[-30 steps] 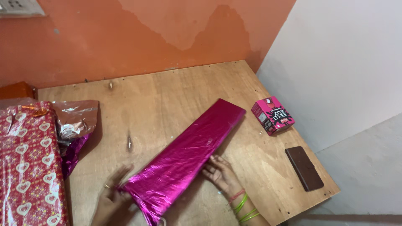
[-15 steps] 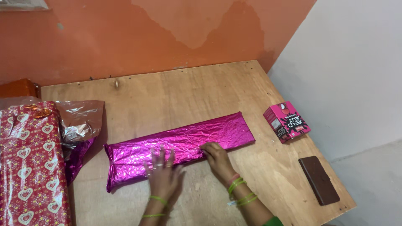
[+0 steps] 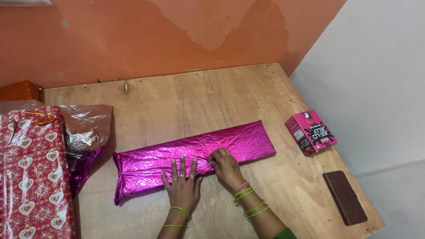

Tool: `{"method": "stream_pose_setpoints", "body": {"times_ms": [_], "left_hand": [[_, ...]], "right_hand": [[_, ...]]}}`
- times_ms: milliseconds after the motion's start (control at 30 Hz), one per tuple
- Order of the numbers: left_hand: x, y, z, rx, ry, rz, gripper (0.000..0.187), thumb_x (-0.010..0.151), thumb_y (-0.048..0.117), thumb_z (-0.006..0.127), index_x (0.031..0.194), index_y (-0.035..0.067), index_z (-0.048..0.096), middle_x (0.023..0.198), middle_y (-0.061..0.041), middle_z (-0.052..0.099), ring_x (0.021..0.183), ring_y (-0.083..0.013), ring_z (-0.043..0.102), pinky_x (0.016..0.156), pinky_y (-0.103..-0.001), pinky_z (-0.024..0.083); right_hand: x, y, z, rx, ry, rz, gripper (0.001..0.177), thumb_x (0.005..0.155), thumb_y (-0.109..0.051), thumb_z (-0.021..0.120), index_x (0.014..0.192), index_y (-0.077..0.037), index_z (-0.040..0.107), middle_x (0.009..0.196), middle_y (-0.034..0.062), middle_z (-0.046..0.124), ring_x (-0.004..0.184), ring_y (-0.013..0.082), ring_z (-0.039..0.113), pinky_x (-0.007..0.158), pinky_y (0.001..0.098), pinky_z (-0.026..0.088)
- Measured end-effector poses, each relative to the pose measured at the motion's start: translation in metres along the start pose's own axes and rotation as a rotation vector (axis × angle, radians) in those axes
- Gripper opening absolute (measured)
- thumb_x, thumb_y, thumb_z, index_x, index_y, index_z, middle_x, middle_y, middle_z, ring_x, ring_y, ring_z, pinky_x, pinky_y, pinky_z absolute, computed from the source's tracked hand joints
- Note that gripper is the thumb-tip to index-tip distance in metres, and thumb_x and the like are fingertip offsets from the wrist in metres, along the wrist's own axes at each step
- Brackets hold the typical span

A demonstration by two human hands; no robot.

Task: The person wraps a long rectangular object with shiny pink wrapping paper, folding and taping the edges to secure it. They then unwrap a different long box with red heart-patterned paper, removing the paper and inner tissue to reveal the box.

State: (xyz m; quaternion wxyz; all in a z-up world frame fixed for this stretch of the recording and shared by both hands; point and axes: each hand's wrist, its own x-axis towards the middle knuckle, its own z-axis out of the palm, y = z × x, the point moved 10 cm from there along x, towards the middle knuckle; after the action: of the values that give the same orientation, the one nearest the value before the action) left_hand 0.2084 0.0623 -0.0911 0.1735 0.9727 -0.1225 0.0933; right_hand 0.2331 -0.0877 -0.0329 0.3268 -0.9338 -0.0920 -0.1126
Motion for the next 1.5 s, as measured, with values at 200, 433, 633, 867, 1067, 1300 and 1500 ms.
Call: {"method": "stream_pose_setpoints", "body": {"times_ms": [200, 433, 633, 867, 1067, 1300, 1500], "left_hand": [[-0.001, -0.002, 0.004, 0.016, 0.003, 0.003, 0.063, 0.092, 0.046, 0.055, 0.152, 0.035, 0.038, 0.165, -0.010, 0.023, 0.151, -0.0385, 0.017, 0.113, -0.073, 0.006], [0.001, -0.005, 0.009, 0.047, -0.055, -0.022, 0.060, 0.095, 0.043, 0.055, 0.152, 0.038, 0.039, 0.164, -0.008, 0.027, 0.153, -0.0353, 0.018, 0.116, -0.071, 0.006], [-0.012, 0.000, 0.000, 0.008, -0.012, -0.001, 0.061, 0.093, 0.045, 0.057, 0.151, 0.037, 0.042, 0.163, -0.009, 0.031, 0.152, -0.0356, 0.021, 0.116, -0.071, 0.007], [-0.033, 0.004, -0.009, -0.004, 0.057, 0.073, 0.063, 0.088, 0.052, 0.059, 0.148, 0.041, 0.044, 0.163, -0.008, 0.032, 0.151, -0.0345, 0.024, 0.117, -0.070, 0.008], [-0.042, 0.004, -0.010, 0.032, 0.005, 0.052, 0.066, 0.087, 0.056, 0.058, 0.149, 0.044, 0.041, 0.161, -0.007, 0.032, 0.151, -0.0336, 0.023, 0.117, -0.070, 0.007], [-0.065, 0.003, 0.001, 0.022, 0.041, 0.124, 0.068, 0.083, 0.057, 0.060, 0.147, 0.043, 0.043, 0.159, -0.011, 0.036, 0.148, -0.0355, 0.024, 0.113, -0.071, 0.007], [-0.090, -0.123, -0.027, -0.066, 0.263, -0.276, 0.046, 0.095, 0.046, 0.066, 0.123, 0.011, 0.060, 0.150, -0.023, 0.052, 0.146, -0.0395, 0.041, 0.130, -0.054, 0.023]], "right_hand": [[-0.024, 0.041, 0.013, 0.761, 0.087, 0.350, 0.007, 0.091, 0.001, 0.069, 0.096, -0.003, 0.070, 0.091, 0.0037, 0.064, 0.084, 0.0134, 0.058, 0.069, 0.0270, 0.048], [-0.111, 0.117, -0.028, 1.042, 0.304, 0.687, 0.023, 0.087, 0.000, 0.062, 0.106, -0.011, 0.070, 0.086, -0.0009, 0.069, 0.070, 0.0071, 0.063, 0.058, 0.0224, 0.048], [-0.156, 0.170, -0.067, 0.817, 0.400, 0.675, 0.010, 0.097, -0.003, 0.067, 0.106, -0.001, 0.071, 0.085, 0.0031, 0.067, 0.071, 0.0100, 0.058, 0.061, 0.0249, 0.048], [-0.174, 0.180, -0.072, 0.923, 0.377, 0.671, 0.015, 0.092, -0.002, 0.066, 0.106, -0.002, 0.072, 0.087, 0.0038, 0.072, 0.074, 0.0092, 0.062, 0.063, 0.0247, 0.049], [-0.197, 0.179, -0.090, 0.939, 0.436, 0.673, 0.012, 0.091, -0.002, 0.069, 0.103, 0.002, 0.071, 0.084, 0.0016, 0.068, 0.071, 0.0089, 0.059, 0.063, 0.0247, 0.050], [-0.199, 0.186, -0.120, 0.896, 0.548, 0.583, 0.012, 0.093, -0.002, 0.070, 0.104, 0.001, 0.070, 0.081, 0.0003, 0.064, 0.067, 0.0063, 0.054, 0.058, 0.0214, 0.043], [-0.179, 0.206, -0.137, 0.904, 0.526, 0.578, 0.012, 0.092, 0.000, 0.067, 0.103, 0.002, 0.068, 0.101, 0.0029, 0.068, 0.084, 0.0048, 0.061, 0.071, 0.0206, 0.050]]}}
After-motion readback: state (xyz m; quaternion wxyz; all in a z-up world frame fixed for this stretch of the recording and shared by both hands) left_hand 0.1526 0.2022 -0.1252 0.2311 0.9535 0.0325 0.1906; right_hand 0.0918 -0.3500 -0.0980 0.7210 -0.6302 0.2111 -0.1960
